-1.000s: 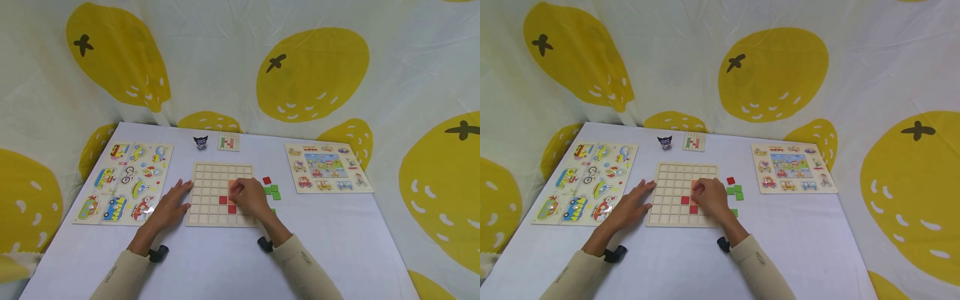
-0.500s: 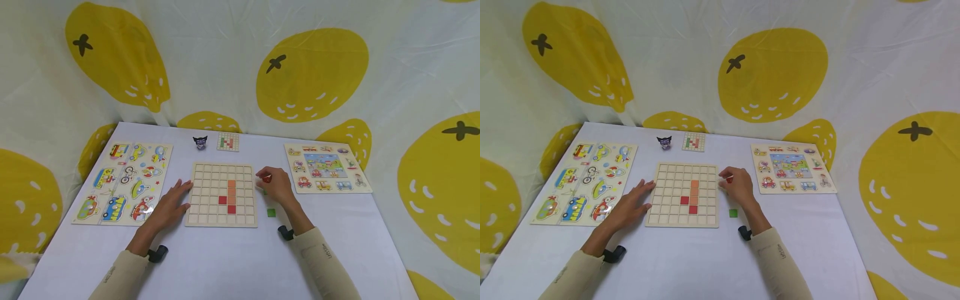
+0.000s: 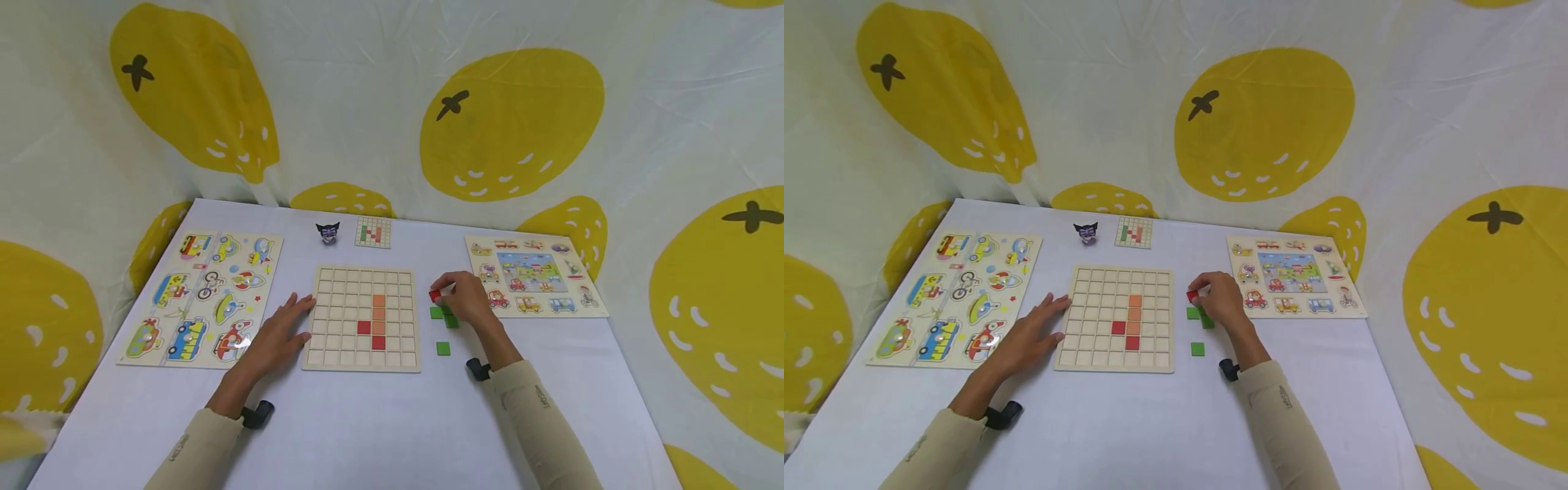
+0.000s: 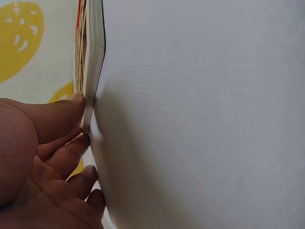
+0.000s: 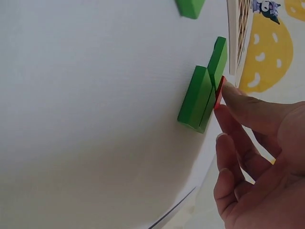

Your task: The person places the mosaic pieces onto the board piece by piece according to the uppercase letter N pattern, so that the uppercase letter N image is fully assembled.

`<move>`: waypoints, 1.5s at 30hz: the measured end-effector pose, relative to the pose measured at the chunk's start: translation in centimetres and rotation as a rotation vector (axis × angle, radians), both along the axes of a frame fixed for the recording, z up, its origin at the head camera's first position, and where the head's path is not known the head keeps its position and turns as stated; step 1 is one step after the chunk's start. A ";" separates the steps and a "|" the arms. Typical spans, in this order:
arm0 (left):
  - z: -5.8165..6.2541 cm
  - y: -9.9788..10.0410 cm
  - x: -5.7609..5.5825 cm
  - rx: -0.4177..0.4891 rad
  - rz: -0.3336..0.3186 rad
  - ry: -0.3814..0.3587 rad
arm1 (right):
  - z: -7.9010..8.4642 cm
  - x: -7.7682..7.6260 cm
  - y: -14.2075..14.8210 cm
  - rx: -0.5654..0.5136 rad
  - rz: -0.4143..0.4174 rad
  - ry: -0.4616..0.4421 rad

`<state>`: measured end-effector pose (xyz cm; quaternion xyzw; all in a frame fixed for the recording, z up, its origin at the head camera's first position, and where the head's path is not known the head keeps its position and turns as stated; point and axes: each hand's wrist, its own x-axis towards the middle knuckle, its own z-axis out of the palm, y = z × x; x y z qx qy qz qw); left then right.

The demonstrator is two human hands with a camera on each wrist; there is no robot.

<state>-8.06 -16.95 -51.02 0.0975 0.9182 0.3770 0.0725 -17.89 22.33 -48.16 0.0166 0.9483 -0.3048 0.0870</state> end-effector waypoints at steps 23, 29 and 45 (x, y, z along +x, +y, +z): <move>0.0 0.1 -0.1 -0.010 -0.003 -0.003 | 0.2 1.3 -2.9 -0.072 0.026 0.122; 0.0 0.2 0.0 -0.021 0.003 -0.004 | 0.1 2.5 -4.7 -0.113 0.045 0.109; 0.1 0.3 0.0 -0.017 0.015 -0.019 | -0.3 4.6 -9.3 -0.170 0.163 0.111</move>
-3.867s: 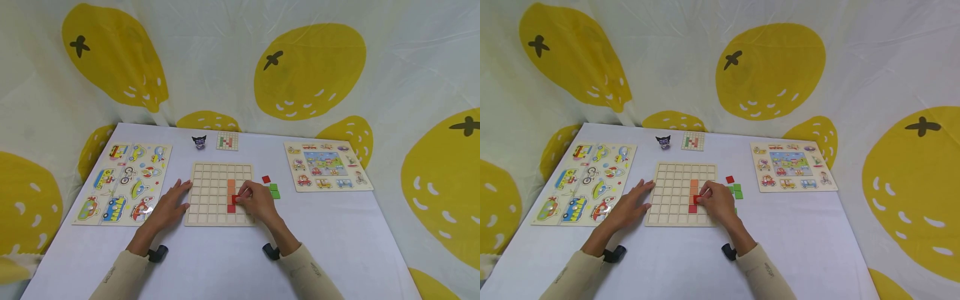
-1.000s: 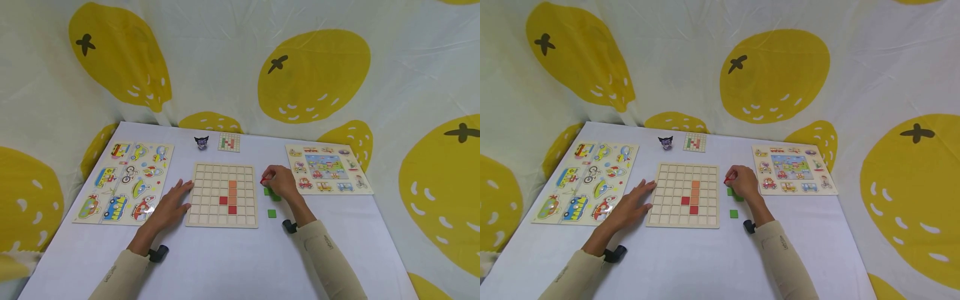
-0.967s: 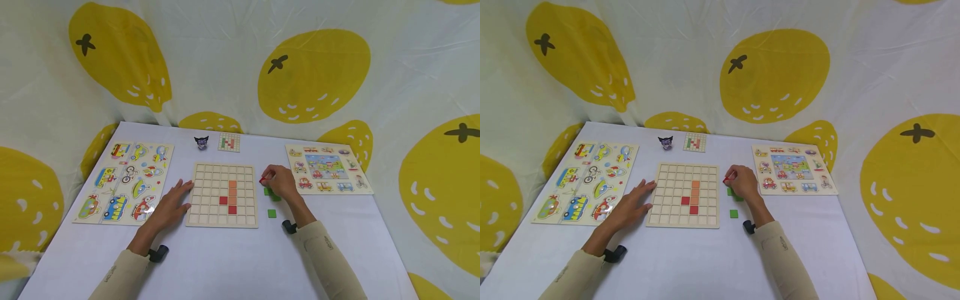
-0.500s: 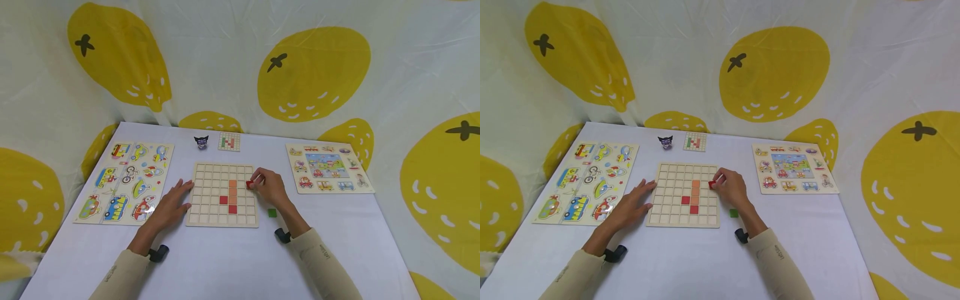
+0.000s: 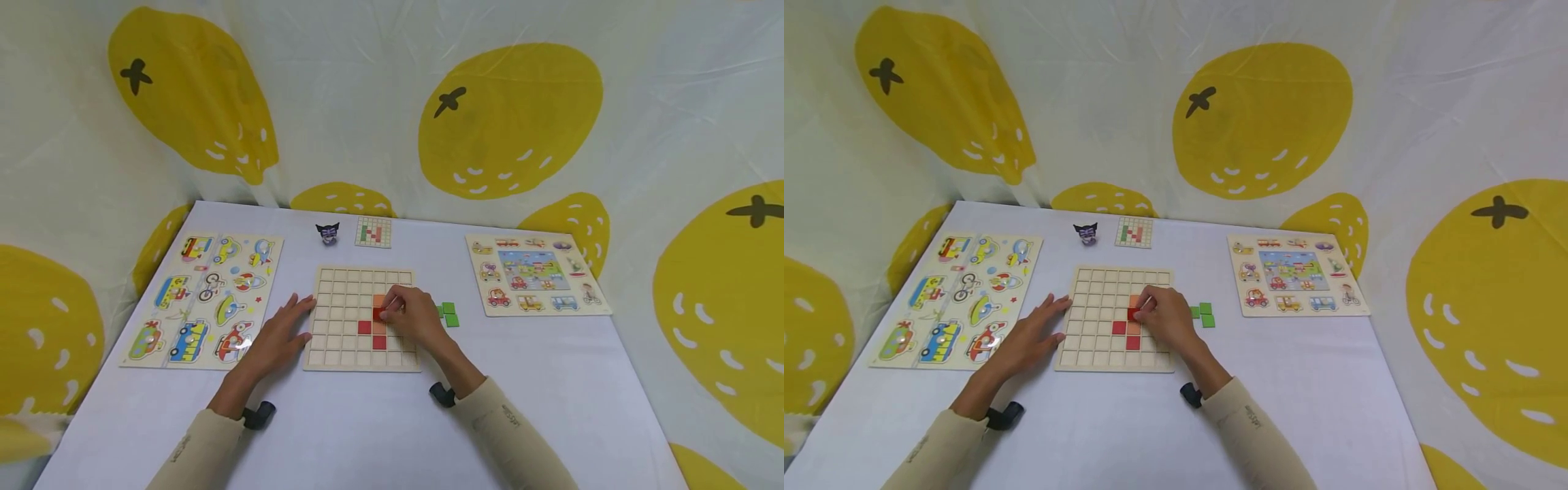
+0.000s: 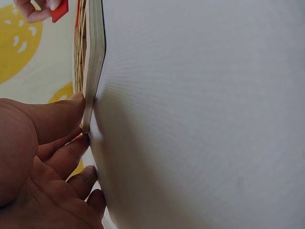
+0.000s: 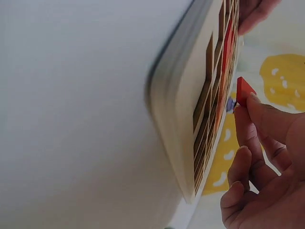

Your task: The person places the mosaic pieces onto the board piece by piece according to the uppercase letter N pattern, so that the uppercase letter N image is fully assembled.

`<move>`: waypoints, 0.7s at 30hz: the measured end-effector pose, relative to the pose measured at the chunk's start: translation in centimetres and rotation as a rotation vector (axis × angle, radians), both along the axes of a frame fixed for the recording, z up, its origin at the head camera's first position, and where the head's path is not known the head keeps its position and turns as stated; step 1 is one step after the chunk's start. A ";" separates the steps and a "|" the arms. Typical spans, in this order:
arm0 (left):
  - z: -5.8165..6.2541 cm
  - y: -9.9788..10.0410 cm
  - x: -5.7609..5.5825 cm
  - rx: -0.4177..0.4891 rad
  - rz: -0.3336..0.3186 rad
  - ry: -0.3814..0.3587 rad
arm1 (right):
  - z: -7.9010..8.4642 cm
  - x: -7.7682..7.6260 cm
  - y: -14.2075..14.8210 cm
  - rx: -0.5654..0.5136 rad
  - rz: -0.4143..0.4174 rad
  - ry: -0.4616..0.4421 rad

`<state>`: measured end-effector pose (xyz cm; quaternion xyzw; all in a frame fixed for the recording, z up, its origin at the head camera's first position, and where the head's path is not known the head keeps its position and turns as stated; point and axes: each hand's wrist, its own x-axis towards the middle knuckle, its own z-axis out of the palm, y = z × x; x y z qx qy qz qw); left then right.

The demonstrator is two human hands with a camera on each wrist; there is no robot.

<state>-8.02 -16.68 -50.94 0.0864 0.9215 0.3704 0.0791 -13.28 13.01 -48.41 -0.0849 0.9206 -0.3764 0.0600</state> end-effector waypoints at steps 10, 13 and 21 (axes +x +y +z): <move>0.0 0.0 0.1 0.004 -0.007 0.018 | -0.3 -0.2 -2.5 -0.015 0.055 -0.010; 0.1 0.0 0.1 0.008 -0.009 0.022 | -0.3 -0.3 -3.3 -0.006 0.054 -0.025; 0.0 0.0 0.1 0.007 -0.004 0.017 | -0.3 -0.6 -4.9 0.071 0.033 -0.015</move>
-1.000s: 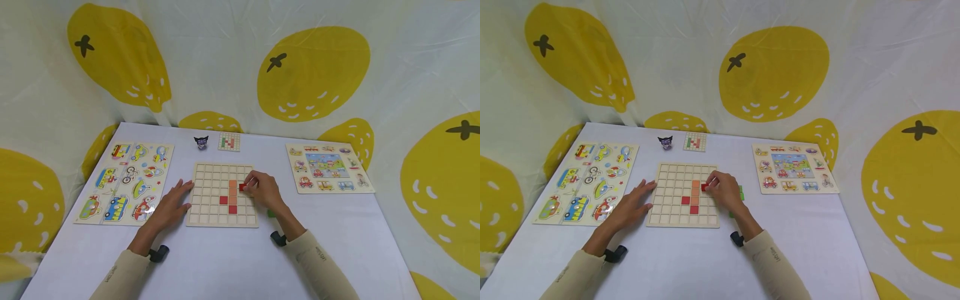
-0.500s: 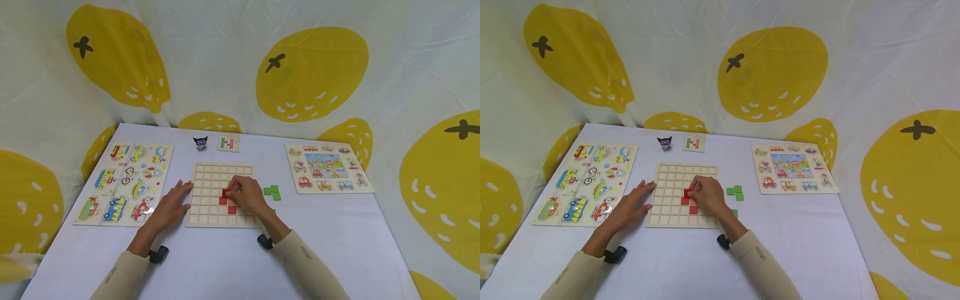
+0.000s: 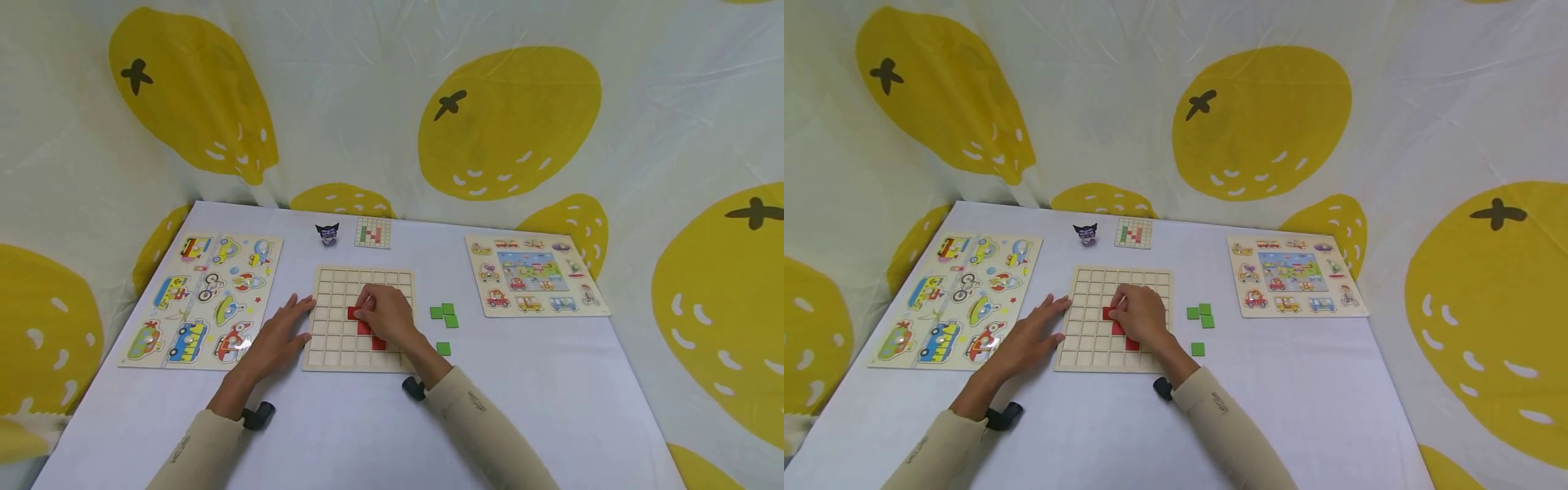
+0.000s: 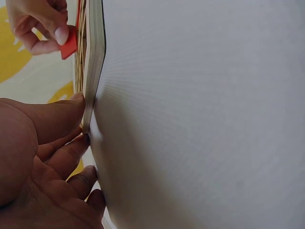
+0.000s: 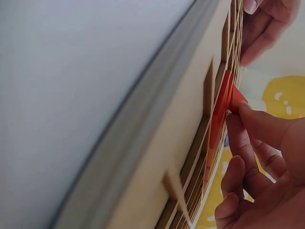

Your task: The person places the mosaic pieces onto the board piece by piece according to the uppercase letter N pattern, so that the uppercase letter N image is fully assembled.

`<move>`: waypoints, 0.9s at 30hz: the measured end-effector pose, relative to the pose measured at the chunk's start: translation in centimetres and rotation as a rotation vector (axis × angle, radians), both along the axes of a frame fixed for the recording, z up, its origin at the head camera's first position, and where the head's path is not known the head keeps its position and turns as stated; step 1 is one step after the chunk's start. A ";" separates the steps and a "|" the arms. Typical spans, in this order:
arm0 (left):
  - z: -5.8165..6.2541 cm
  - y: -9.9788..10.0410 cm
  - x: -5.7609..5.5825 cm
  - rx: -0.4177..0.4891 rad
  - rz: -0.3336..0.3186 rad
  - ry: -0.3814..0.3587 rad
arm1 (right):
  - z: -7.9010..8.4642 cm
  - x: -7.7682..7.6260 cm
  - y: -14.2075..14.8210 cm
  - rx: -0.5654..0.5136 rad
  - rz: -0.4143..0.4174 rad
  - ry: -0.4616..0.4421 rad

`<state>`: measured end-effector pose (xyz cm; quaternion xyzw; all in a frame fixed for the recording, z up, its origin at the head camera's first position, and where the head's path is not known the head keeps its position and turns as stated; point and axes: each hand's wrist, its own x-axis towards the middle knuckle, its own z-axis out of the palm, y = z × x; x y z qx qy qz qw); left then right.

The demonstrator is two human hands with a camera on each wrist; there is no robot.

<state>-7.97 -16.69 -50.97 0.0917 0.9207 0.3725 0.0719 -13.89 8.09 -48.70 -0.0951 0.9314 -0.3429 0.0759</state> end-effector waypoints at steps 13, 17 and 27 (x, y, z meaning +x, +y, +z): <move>-0.1 -0.1 0.0 -0.005 -0.003 0.000 | -0.2 -0.4 -1.1 0.104 0.027 0.045; -0.2 -0.1 0.0 -0.003 -0.005 0.005 | -0.2 -0.5 -1.2 0.124 0.031 0.036; -0.3 -0.1 0.0 0.013 -0.002 0.000 | -0.1 -0.2 0.1 0.033 0.066 0.031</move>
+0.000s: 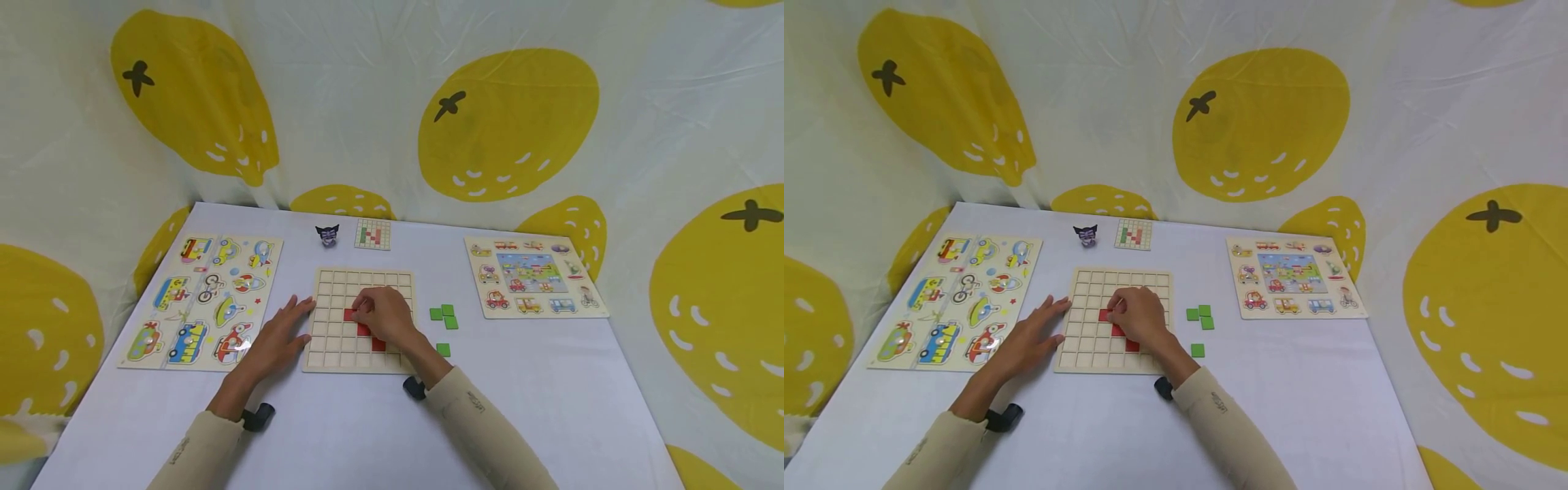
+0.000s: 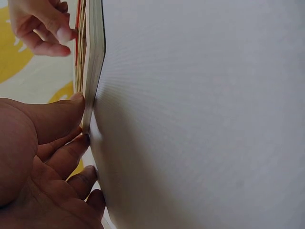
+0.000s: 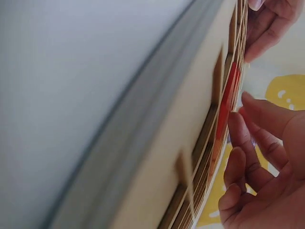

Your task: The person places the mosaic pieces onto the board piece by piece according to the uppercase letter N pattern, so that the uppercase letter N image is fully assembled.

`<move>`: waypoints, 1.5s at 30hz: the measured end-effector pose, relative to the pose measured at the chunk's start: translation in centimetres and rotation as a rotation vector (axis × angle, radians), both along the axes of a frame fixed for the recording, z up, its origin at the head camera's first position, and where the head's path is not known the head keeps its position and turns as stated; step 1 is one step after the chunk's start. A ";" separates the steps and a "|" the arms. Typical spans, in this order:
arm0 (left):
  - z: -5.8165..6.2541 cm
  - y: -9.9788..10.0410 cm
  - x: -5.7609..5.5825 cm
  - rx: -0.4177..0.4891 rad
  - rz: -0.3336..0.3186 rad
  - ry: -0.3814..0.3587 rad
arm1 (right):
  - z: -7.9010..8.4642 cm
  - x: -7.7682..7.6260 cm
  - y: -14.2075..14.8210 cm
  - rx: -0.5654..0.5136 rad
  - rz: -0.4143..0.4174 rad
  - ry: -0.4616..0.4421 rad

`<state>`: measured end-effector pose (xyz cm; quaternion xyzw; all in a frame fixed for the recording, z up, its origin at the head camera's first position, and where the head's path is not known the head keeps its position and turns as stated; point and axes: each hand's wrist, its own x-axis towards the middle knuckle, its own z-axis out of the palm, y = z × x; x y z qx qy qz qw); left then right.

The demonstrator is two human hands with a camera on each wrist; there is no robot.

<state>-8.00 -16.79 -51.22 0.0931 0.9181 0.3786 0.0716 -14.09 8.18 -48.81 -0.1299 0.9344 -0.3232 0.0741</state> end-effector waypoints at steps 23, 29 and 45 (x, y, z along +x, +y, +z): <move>0.1 0.0 0.1 -0.008 -0.004 0.007 | 0.9 0.8 8.4 -0.084 -0.126 0.043; 0.2 -0.1 0.1 -0.004 -0.011 0.015 | 0.7 0.8 10.9 -0.044 -0.138 0.057; 0.2 -0.2 -0.1 0.000 -0.024 0.029 | -0.3 0.2 14.8 0.076 -0.176 0.036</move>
